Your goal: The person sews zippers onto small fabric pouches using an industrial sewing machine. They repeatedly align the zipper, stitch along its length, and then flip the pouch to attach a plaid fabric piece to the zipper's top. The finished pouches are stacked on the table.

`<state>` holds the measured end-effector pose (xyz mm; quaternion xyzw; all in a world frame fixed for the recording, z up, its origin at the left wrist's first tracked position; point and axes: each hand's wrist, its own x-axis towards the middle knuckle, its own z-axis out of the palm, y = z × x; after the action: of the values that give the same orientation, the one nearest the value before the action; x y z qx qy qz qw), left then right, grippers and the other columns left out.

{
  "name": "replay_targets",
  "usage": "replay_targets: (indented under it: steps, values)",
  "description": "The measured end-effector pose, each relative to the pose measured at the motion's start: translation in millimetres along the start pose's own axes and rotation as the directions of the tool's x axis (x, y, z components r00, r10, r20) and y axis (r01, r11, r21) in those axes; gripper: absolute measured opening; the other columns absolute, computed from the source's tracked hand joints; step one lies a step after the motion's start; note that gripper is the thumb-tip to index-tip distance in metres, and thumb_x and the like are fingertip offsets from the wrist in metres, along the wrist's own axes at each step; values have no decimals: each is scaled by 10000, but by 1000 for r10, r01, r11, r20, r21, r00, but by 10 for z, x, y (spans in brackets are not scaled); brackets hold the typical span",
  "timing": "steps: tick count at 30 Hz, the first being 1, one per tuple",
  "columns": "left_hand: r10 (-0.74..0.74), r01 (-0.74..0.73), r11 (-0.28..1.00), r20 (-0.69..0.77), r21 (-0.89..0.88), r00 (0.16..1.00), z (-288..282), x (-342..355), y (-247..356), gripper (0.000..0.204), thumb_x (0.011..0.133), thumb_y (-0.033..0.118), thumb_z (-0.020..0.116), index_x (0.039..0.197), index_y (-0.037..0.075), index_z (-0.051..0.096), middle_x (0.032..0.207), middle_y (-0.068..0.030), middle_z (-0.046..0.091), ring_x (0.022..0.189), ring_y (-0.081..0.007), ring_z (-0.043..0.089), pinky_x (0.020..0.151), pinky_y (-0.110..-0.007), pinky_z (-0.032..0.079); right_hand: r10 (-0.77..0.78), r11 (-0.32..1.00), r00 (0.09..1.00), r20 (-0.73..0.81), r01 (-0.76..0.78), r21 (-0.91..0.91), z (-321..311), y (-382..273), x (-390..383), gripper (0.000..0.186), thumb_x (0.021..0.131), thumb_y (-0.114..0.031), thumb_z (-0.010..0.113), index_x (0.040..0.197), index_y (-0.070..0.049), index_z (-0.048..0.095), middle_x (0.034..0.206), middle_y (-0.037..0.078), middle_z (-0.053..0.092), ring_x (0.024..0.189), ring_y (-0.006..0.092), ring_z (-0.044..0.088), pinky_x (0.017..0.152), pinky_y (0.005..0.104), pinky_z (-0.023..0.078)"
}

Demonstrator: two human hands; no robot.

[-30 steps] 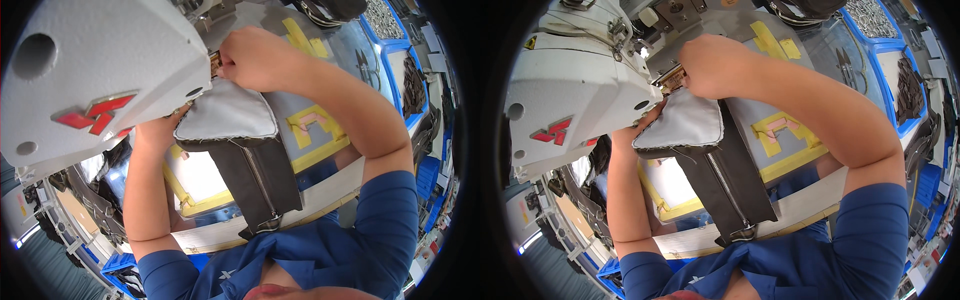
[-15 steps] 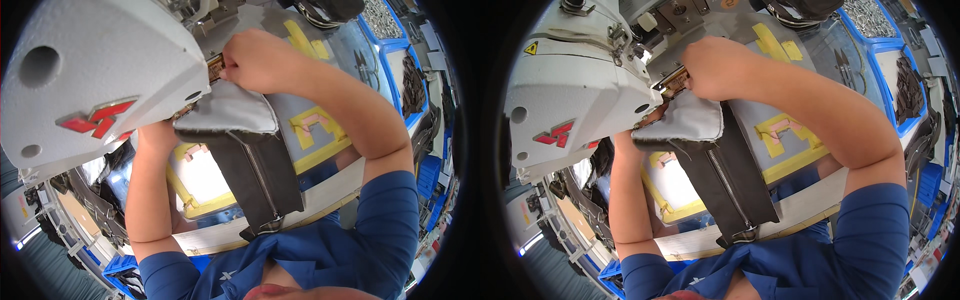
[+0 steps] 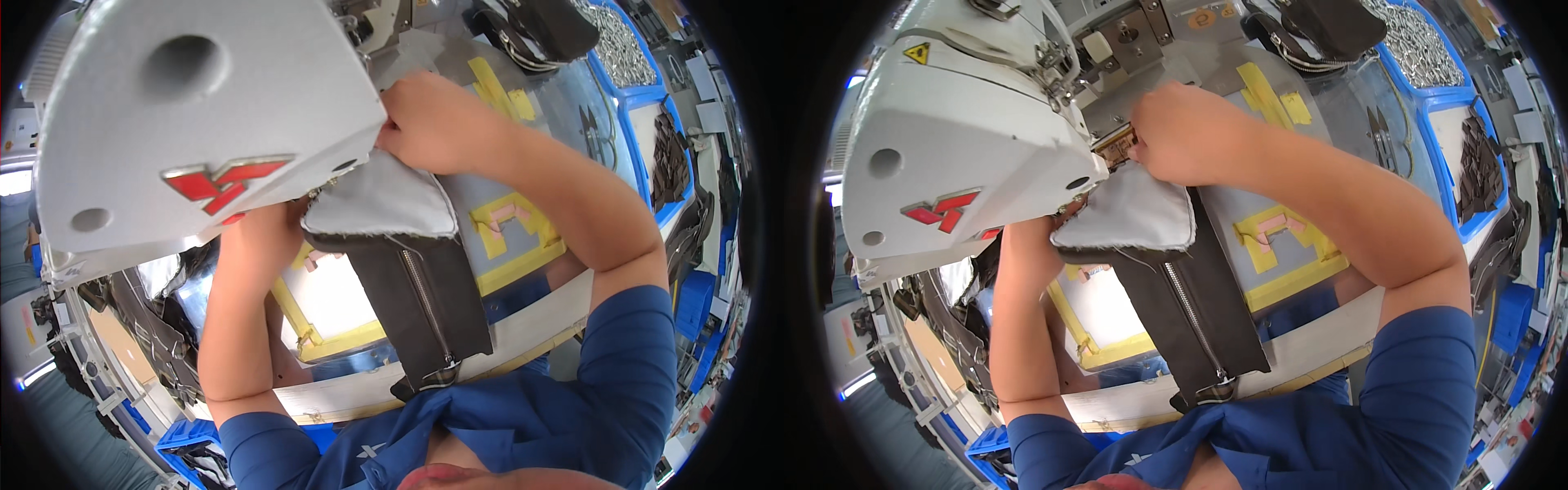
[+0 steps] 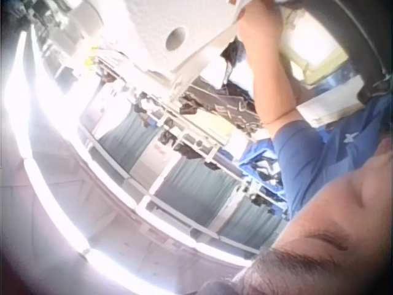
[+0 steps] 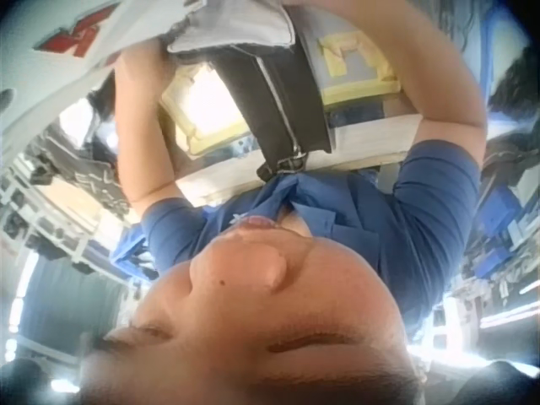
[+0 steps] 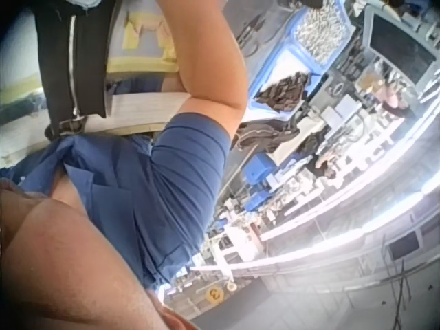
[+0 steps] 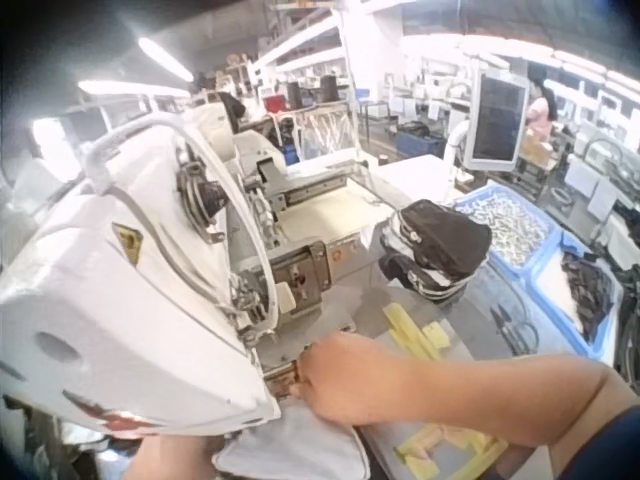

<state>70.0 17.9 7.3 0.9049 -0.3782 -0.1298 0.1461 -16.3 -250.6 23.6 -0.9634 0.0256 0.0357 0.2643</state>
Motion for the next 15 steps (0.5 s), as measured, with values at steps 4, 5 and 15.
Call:
replay_targets:
  steps: [4, 5, 15]
  values:
    - [34, -46, 971, 58, 235, 998, -534, -335, 702, 650, 671, 154, 927, 1258, -11, 701, 1155, -218, 718, 1084, -456, 665, 926, -494, 541, 6, 999, 1000, -10, -5, 44, -34, 102, -93, 310, 925, -245, 711, 879, 57, 767, 864, 248, 742, 910, 459, 733, 827, 528, 584]
    - [114, -103, 972, -42, 212, 993, -587, -459, 787, 643, 653, 192, 947, 1217, -10, 713, 1151, -198, 724, 1071, -438, 673, 927, -491, 537, 2, 998, 1000, -7, -1, 61, -40, 103, -100, 312, 924, -245, 709, 876, 58, 767, 858, 247, 740, 906, 460, 732, 823, 531, 582]
    - [524, -516, 832, -16, -206, 851, -281, -198, 724, 539, 751, 278, 927, 1128, 6, 653, 1291, -210, 688, 1126, -417, 672, 972, -469, 552, -189, 981, 951, -244, 191, -15, 203, 228, -69, 282, 928, -237, 708, 861, 34, 747, 858, 248, 738, 931, 451, 715, 848, 543, 560]
